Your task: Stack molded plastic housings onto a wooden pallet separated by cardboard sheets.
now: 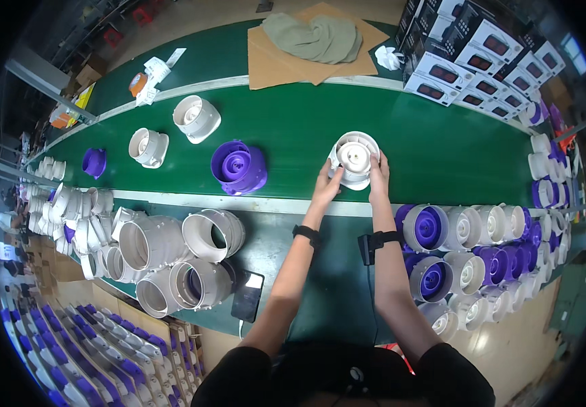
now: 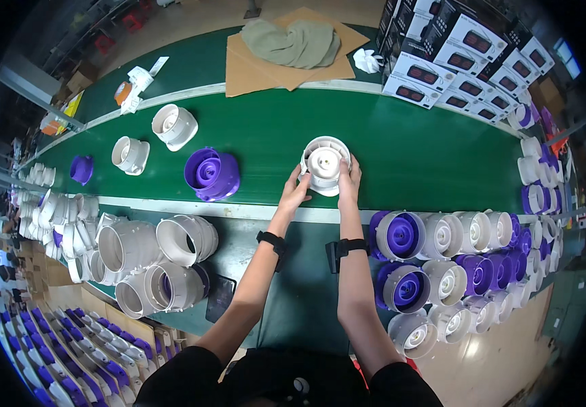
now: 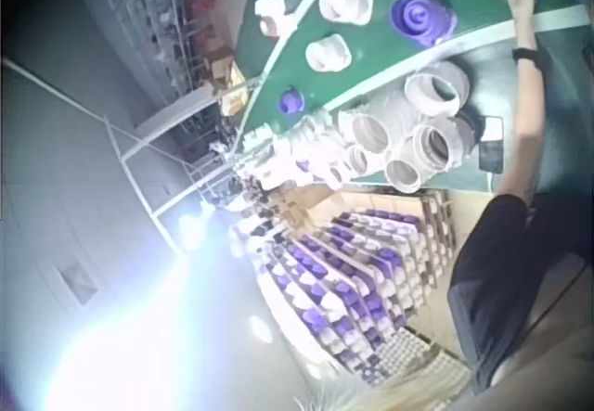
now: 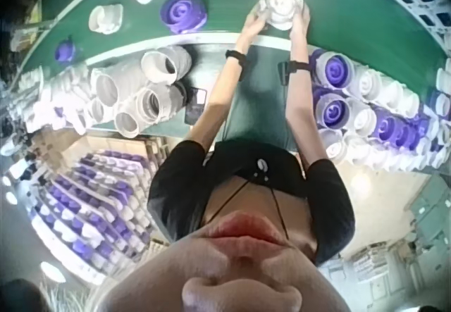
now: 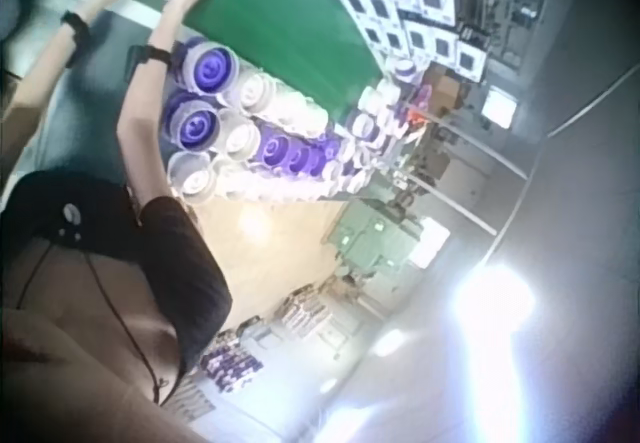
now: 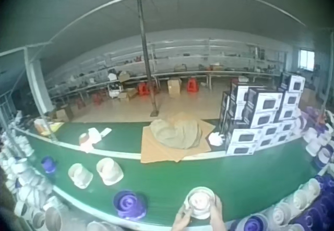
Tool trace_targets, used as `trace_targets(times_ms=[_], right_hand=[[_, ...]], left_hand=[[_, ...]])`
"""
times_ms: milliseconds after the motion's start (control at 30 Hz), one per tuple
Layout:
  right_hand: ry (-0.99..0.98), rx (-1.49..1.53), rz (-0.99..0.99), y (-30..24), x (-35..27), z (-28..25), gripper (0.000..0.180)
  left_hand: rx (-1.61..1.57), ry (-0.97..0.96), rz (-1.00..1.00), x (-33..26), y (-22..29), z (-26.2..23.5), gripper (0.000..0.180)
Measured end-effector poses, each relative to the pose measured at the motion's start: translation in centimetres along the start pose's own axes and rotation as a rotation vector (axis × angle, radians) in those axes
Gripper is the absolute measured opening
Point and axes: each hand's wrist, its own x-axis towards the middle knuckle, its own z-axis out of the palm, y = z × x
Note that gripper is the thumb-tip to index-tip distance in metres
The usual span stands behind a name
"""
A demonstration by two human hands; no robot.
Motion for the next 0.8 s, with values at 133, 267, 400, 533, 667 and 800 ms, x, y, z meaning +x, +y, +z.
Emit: trace_targets(times_ms=[133,267,400,533,667,800], right_hand=[[-0.046,0.036,0.015,-0.1,-0.9,0.0,0.047],[-0.083,0.040,0.014,-0.8,-2.5,0.0,0.054],[-0.064,0.048,0.025,-2.5,-7.4,-0.3,0.053],[-0.121,0.166,0.094,-2.4,-14.6,-2.7,0.052],[-0.075,0.276,0.236,-0.2,-20.0,-5.7,0.050],[0.005,0.300,0.158,1.3,-20.5,-7.6,0.056]], left_hand=[[-0.164,0.067,0.022,0.0,-0.4,0.1,0.054],[-0.211,0.094,0.127,-0.6,0.2,-0.7,0.053],[-0.160,0.108,0.204,-4.3,2.2,-1.9,0.050],[-0.082,-0.030,0.121,-8.9,0.4,-4.5,0.050],[-0.024,-0.123,-0.005,-12.8,-3.0,-4.6,0.046],[-0.145,-0.135,-0.049,-14.0,-4.4,-2.7,0.047]])
